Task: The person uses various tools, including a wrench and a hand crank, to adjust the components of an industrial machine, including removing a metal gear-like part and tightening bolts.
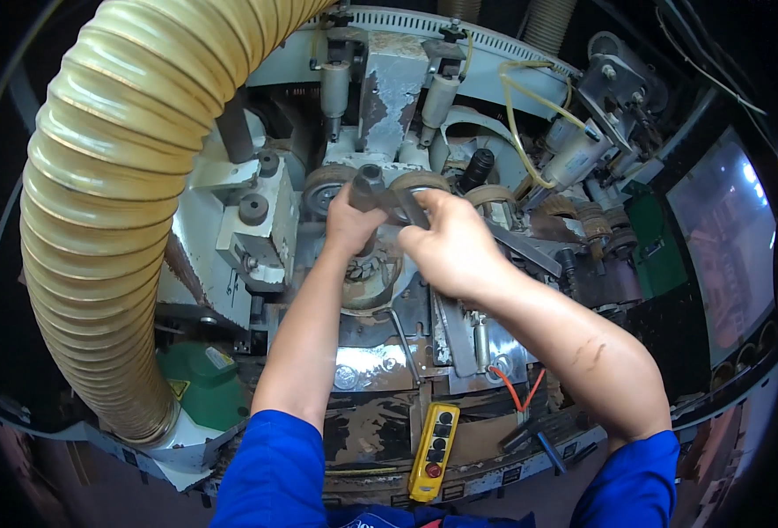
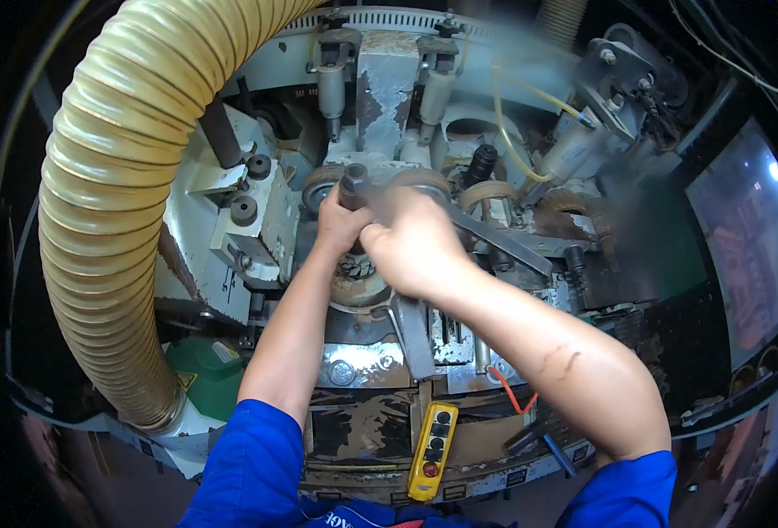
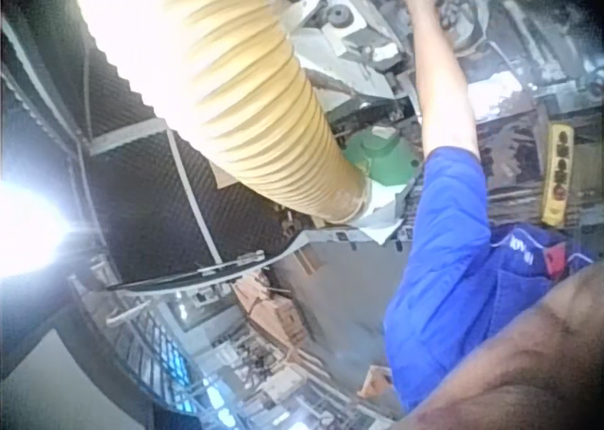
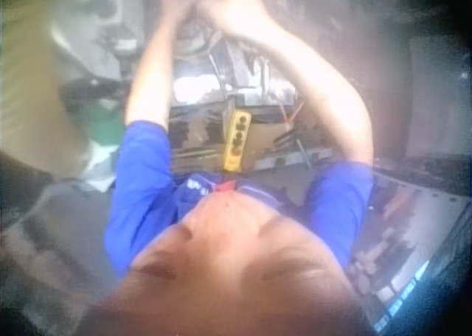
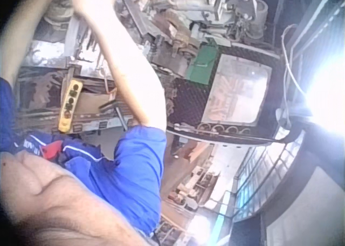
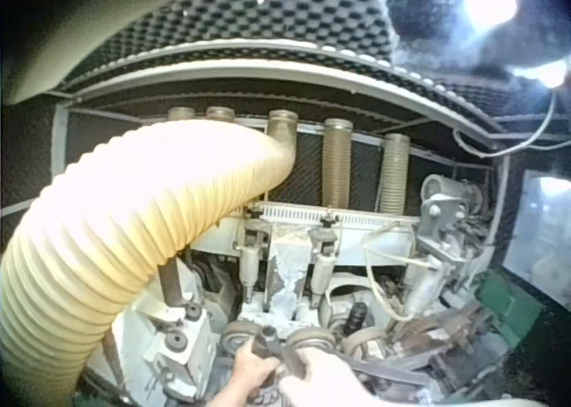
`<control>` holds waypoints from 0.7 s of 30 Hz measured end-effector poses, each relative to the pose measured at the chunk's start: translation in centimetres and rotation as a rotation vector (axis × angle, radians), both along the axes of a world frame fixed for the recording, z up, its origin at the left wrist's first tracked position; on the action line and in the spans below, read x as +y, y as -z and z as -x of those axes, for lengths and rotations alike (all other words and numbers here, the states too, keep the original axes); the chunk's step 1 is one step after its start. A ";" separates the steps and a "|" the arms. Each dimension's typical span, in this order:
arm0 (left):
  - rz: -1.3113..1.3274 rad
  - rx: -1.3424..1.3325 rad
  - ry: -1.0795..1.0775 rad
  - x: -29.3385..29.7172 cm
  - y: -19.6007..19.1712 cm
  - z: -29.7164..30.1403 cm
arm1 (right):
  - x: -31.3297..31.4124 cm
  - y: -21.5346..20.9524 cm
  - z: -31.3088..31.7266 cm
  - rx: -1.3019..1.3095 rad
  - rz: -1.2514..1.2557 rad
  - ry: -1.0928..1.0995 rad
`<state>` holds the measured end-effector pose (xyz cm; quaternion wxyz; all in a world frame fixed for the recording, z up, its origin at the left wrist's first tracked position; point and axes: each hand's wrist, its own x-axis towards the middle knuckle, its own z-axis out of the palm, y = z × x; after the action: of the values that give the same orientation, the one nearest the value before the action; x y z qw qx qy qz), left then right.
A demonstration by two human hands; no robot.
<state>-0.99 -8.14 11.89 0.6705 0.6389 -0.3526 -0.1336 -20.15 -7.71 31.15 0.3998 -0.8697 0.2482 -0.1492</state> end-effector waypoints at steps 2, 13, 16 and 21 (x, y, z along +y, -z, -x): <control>0.034 0.022 0.040 -0.1 0.2 -0.3 | -1.2 1.4 -0.1 -0.042 -0.117 0.031; 0.021 -0.019 -0.026 -0.2 1.4 0.1 | 1.4 -4.2 0.4 -0.179 0.082 0.017; -0.042 0.032 0.138 0.2 1.0 -1.4 | -2.0 -6.2 1.4 -0.006 0.189 -0.112; -0.022 0.163 0.415 0.1 1.6 -3.8 | -5.5 -5.5 3.0 0.093 0.045 -0.167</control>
<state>2.85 -8.06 10.33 0.6478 0.5469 -0.4198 -0.3239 -23.14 -13.23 36.70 0.3793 -0.9020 0.1899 -0.0802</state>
